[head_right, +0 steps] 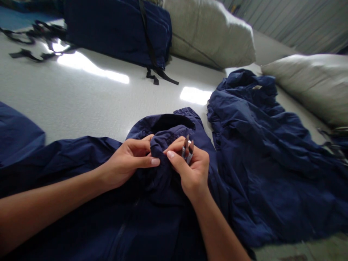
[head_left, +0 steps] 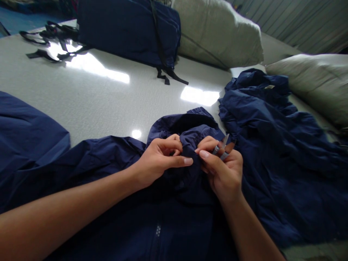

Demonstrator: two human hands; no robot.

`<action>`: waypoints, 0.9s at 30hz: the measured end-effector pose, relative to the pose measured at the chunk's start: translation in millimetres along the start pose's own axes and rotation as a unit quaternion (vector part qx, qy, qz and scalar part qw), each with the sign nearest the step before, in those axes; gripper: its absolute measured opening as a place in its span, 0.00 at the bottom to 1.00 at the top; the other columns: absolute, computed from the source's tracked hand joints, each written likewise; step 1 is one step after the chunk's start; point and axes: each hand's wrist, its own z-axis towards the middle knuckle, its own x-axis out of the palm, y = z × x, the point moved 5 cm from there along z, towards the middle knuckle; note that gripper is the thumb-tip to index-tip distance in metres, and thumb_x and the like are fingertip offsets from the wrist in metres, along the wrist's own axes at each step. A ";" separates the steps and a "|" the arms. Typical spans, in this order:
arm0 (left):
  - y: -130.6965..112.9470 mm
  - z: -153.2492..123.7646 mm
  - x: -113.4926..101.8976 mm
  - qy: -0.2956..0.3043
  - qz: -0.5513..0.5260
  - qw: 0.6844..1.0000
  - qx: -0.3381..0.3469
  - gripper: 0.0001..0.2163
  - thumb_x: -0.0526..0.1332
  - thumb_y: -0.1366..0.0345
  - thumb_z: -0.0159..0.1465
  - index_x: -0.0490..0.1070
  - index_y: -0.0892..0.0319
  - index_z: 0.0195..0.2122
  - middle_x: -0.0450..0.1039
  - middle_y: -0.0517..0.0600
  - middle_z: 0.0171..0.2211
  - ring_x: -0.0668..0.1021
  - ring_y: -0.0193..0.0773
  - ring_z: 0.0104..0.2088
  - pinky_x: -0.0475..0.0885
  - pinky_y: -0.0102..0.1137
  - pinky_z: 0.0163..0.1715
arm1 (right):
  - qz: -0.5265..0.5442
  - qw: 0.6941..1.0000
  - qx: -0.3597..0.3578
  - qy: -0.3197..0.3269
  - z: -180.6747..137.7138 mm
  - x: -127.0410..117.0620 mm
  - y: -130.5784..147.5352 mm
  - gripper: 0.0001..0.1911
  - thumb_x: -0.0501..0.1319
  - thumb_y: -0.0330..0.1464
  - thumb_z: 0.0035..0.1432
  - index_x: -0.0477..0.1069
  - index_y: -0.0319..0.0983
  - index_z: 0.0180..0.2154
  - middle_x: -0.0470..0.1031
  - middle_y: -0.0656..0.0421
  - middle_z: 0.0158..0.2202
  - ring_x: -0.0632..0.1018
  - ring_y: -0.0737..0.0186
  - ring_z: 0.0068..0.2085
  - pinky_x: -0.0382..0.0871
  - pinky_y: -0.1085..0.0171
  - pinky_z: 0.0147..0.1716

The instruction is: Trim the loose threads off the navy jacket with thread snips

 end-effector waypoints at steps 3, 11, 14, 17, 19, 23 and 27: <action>-0.1 0.2 0.0 0.000 -0.001 1.000 0.007 0.15 0.78 0.60 0.53 0.74 0.60 0.21 0.67 0.48 0.36 0.72 0.39 0.41 0.68 0.38 0.47 | -0.009 1.000 -0.003 0.004 0.7 1.5 1.8 0.06 0.68 0.34 0.62 0.81 0.41 0.33 0.71 0.60 0.31 0.65 0.70 0.23 0.53 0.67 0.18; -3.8 -0.5 0.7 -0.019 0.007 1.000 0.019 0.10 0.80 0.62 0.51 0.81 0.57 0.24 0.64 0.47 0.35 0.70 0.39 0.40 0.67 0.37 0.46 | -0.026 0.999 -0.011 0.024 2.4 2.9 6.0 0.03 0.69 0.32 0.60 0.81 0.41 0.33 0.72 0.61 0.32 0.67 0.70 0.25 0.54 0.67 0.21; -8.3 -0.8 -0.4 -0.058 0.022 0.997 0.037 0.11 0.80 0.61 0.49 0.81 0.57 0.22 0.64 0.49 0.40 0.70 0.40 0.45 0.66 0.35 0.44 | -0.011 1.000 0.007 0.021 1.9 -0.3 3.0 0.02 0.69 0.32 0.58 0.81 0.41 0.34 0.72 0.60 0.33 0.66 0.70 0.24 0.52 0.67 0.20; -10.4 -1.4 -2.7 -0.090 0.027 0.994 0.051 0.12 0.81 0.61 0.47 0.80 0.58 0.22 0.63 0.50 0.44 0.68 0.41 0.46 0.66 0.33 0.42 | -0.011 1.000 0.022 0.008 1.6 -2.4 1.2 0.02 0.70 0.32 0.57 0.82 0.40 0.34 0.72 0.61 0.31 0.66 0.70 0.24 0.51 0.67 0.20; -9.7 -1.8 -4.6 -0.094 0.024 0.994 0.046 0.12 0.81 0.62 0.47 0.79 0.59 0.23 0.63 0.50 0.46 0.69 0.41 0.46 0.67 0.32 0.41 | -0.007 1.000 0.024 0.004 1.5 -2.6 1.1 0.03 0.70 0.32 0.56 0.82 0.40 0.34 0.73 0.61 0.30 0.65 0.70 0.23 0.51 0.67 0.20; -8.7 -1.2 -4.3 -0.046 0.009 0.999 0.027 0.16 0.78 0.59 0.51 0.74 0.61 0.21 0.67 0.52 0.48 0.72 0.40 0.45 0.70 0.31 0.39 | -0.012 1.000 0.012 0.022 1.5 0.4 3.8 0.01 0.70 0.32 0.57 0.81 0.41 0.32 0.72 0.61 0.29 0.65 0.69 0.24 0.52 0.65 0.22; -2.8 1.0 -1.5 -0.028 -0.016 0.998 -0.049 0.22 0.73 0.49 0.57 0.69 0.61 0.23 0.69 0.48 0.30 0.72 0.32 0.28 0.68 0.28 0.25 | -0.049 0.996 -0.006 0.068 1.3 5.5 9.1 0.04 0.69 0.32 0.57 0.79 0.41 0.30 0.71 0.60 0.28 0.70 0.63 0.30 0.58 0.63 0.28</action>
